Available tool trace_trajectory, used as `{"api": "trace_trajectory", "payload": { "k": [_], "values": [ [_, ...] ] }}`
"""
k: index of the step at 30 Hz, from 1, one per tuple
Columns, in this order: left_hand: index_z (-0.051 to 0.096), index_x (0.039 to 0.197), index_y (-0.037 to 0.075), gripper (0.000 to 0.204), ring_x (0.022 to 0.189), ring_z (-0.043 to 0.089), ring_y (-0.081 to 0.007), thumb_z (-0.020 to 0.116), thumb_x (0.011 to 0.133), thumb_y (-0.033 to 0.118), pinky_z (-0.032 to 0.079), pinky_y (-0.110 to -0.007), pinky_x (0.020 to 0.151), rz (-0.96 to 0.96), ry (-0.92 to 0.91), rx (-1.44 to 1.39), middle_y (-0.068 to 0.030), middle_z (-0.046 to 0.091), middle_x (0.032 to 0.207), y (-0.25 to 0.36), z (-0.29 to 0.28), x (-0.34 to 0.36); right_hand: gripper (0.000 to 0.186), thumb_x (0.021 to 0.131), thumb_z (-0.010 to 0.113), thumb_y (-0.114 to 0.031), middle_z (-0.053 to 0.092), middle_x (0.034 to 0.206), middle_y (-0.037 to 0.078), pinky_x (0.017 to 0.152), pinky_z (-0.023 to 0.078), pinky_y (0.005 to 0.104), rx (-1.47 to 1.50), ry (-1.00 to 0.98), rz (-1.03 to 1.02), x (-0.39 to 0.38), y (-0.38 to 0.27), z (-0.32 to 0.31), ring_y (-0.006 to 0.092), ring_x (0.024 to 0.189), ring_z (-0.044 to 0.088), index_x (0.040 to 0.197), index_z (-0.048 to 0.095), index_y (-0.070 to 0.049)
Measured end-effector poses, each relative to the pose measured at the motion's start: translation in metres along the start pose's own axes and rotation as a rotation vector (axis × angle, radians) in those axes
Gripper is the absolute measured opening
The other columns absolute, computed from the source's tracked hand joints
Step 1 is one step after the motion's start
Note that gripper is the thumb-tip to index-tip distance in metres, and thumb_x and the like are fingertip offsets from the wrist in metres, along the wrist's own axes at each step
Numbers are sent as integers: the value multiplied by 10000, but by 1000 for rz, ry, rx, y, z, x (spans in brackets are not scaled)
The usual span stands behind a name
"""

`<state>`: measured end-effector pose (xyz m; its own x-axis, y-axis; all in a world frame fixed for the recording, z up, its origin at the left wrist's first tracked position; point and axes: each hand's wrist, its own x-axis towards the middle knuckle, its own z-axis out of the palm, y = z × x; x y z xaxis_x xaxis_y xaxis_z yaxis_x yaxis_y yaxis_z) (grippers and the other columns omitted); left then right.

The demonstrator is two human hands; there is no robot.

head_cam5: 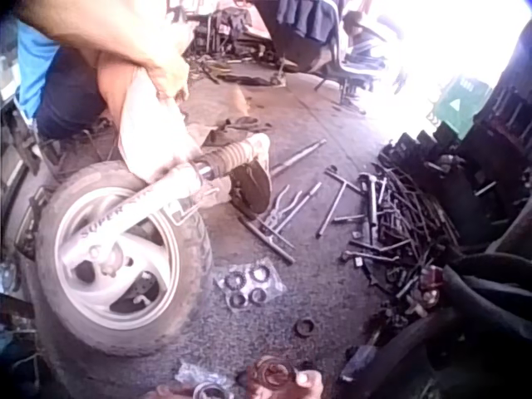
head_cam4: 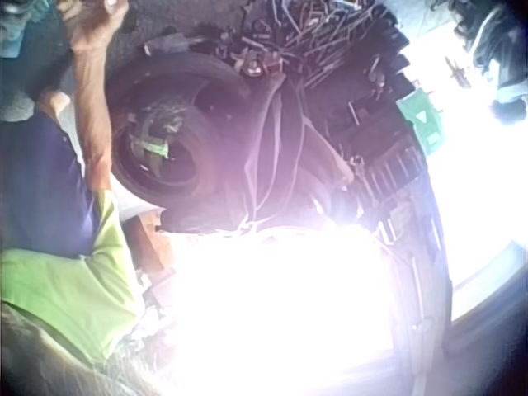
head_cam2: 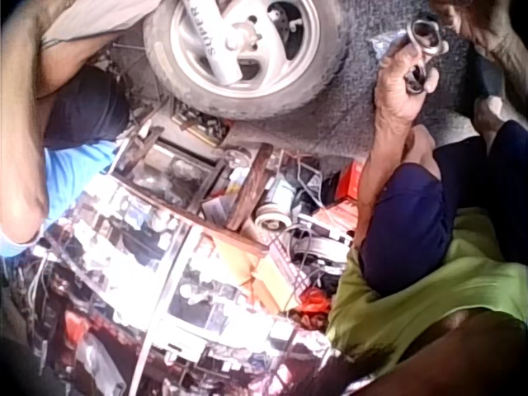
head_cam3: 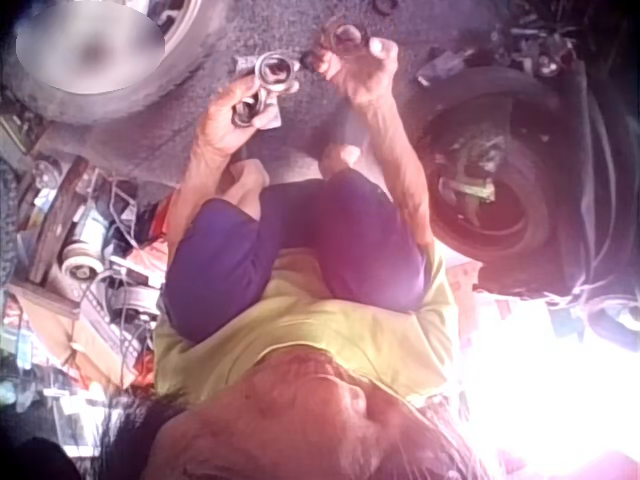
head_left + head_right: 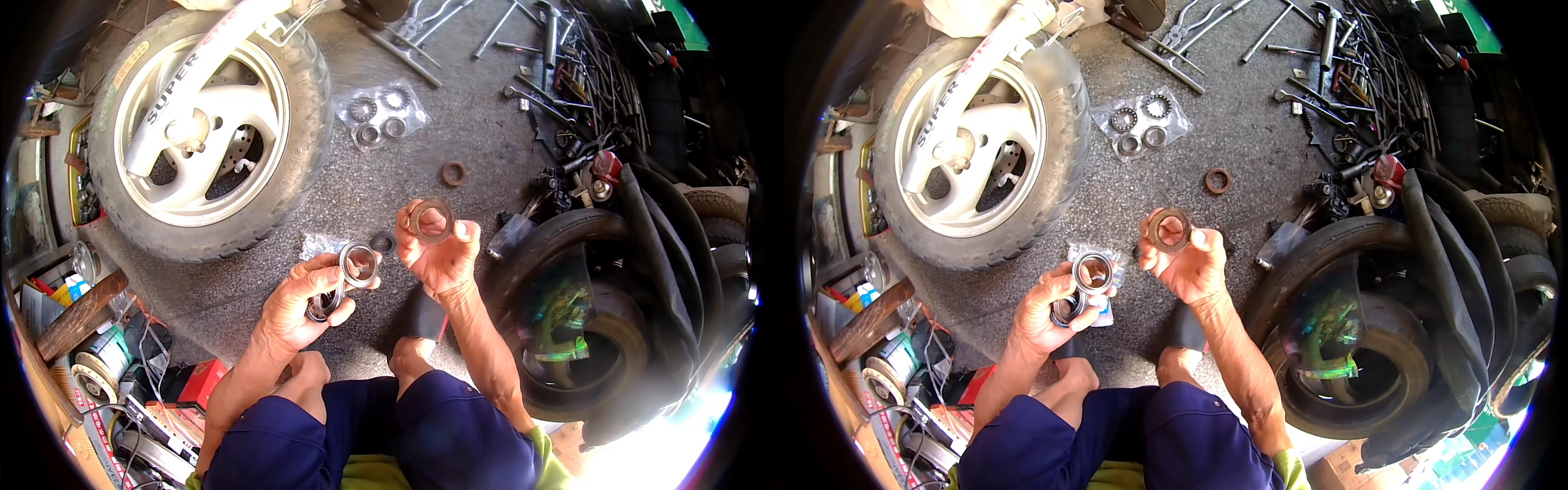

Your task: The person sits on the floor and handles several small metal bearings and washers. They unwrap a new bearing from plastic packaging, compare it with used bearings, and rotate the inner rings to inspect them. The person repeatedly picks up, turns over, and examines the bearings and washers by hand.

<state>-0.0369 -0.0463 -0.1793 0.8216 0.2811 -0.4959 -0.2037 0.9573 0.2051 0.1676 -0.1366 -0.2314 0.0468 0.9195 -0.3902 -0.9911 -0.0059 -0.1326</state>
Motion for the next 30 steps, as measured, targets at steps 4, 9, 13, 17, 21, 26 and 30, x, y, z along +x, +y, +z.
{"api": "trace_trajectory", "payload": {
  "k": [4,9,13,17,21,26,30],
  "values": [
    [650,1055,-23,275,847,630,-212,630,871,181,440,-232,482,4,-91,-27,-212,619,1144,2,-2,-3,665,639,719,-369,507,959,149,673,510,356,18,-104,70,-2,9,21,240,797,555,1114,519,50],
    [633,1111,-41,351,650,589,-195,654,830,168,433,-229,475,44,-81,14,-239,649,1008,6,9,-7,708,649,737,-359,536,1019,198,710,529,415,129,-216,112,-5,17,30,296,828,611,1152,505,82],
    [654,1069,-23,328,712,617,-244,678,813,180,421,-232,446,24,-129,19,-264,609,1094,9,7,-7,703,630,739,-375,529,979,191,685,502,419,153,-226,115,-7,17,37,282,792,593,1123,522,78],
    [686,1030,12,277,827,652,-311,702,806,174,414,-236,431,29,-187,-17,-278,565,1215,10,-2,-10,703,627,736,-391,524,962,178,685,502,409,115,-184,116,-8,20,35,267,772,582,1109,524,74],
    [673,1086,20,301,872,656,-324,687,818,156,427,-235,448,84,-112,-1,-274,538,1254,11,9,-12,583,682,714,-292,583,931,148,732,515,379,-276,12,32,-7,13,38,272,781,618,1105,546,72],
    [655,1045,-42,288,876,660,-286,670,828,146,455,-224,496,93,-63,115,-244,555,1230,12,13,-11,410,638,745,-129,608,874,90,730,519,334,-1941,292,-456,9,4,5,214,759,635,999,612,12],
    [677,958,-54,185,782,652,-207,663,800,41,460,-213,518,117,72,330,-224,596,1176,15,25,-14,421,608,724,-127,537,890,133,692,494,420,-2319,294,-584,20,-4,-37,324,800,583,983,576,-3]
  ]
}}
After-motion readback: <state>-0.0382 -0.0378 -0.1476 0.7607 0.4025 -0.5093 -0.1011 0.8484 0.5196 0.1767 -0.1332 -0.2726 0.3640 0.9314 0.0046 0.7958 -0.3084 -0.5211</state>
